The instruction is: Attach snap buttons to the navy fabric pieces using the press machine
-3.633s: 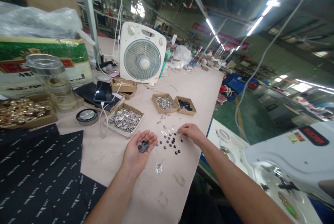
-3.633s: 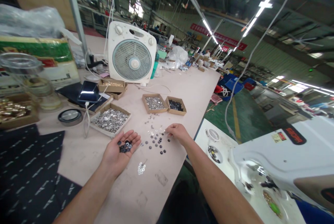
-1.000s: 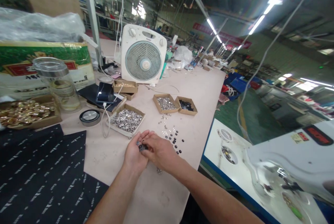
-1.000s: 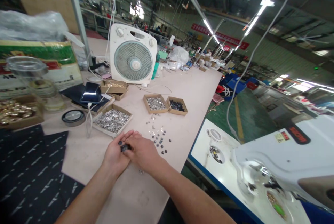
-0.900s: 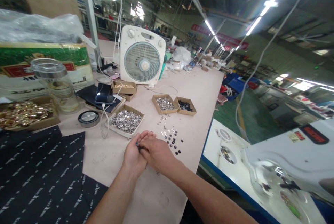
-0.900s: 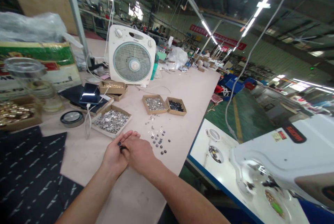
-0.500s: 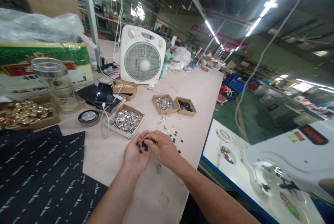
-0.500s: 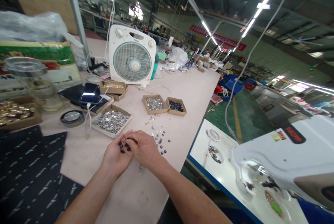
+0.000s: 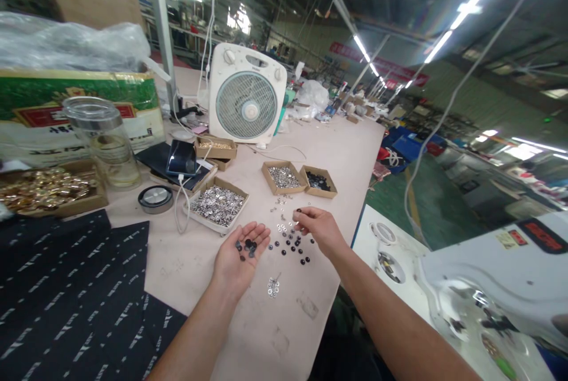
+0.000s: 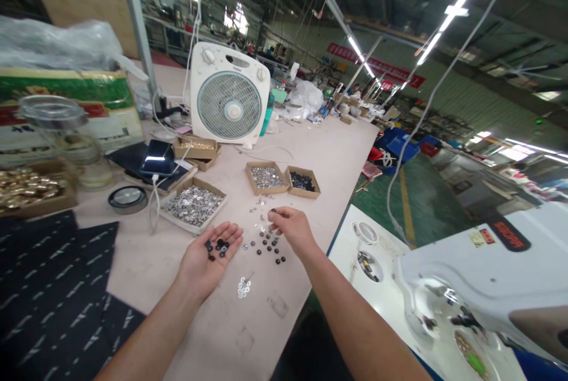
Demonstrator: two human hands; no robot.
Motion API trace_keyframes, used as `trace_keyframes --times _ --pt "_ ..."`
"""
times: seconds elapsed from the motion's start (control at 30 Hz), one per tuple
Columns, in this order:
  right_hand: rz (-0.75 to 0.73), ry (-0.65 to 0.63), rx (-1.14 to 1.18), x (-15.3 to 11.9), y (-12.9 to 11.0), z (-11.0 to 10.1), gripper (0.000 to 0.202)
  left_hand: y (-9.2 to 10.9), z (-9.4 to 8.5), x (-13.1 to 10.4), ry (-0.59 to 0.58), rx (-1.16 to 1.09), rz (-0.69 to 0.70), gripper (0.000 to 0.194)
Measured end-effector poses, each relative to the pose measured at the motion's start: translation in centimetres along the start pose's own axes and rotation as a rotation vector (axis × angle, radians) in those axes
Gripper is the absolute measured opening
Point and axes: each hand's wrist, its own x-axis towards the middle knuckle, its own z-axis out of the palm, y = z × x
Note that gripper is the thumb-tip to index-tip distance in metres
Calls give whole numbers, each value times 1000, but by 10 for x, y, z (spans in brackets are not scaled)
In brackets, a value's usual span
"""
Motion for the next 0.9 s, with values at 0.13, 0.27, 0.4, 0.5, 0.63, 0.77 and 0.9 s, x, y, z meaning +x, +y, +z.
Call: trace_keyframes --times 0.13,0.27,0.4,0.5,0.63,0.77,0.9 --pt "79 76 -112 20 25 -33 29 0 2 -2 6 0 -3 22" --pt "87 46 -266 27 38 -42 28 0 4 -4 12 8 -3 22" --pt "49 -13 -421 35 39 -37 30 0 5 -3 11 16 -1 21" --pt "51 -49 -479 42 41 -32 28 0 3 -2 10 14 2 22" --pt "76 -61 -526 50 46 -29 24 0 0 -1 10 11 -6 23" --pt "114 -44 -539 54 48 -28 22 0 1 -2 16 10 -6 23" --pt "144 -36 -508 56 47 -28 23 0 2 -2 11 22 -4 22"
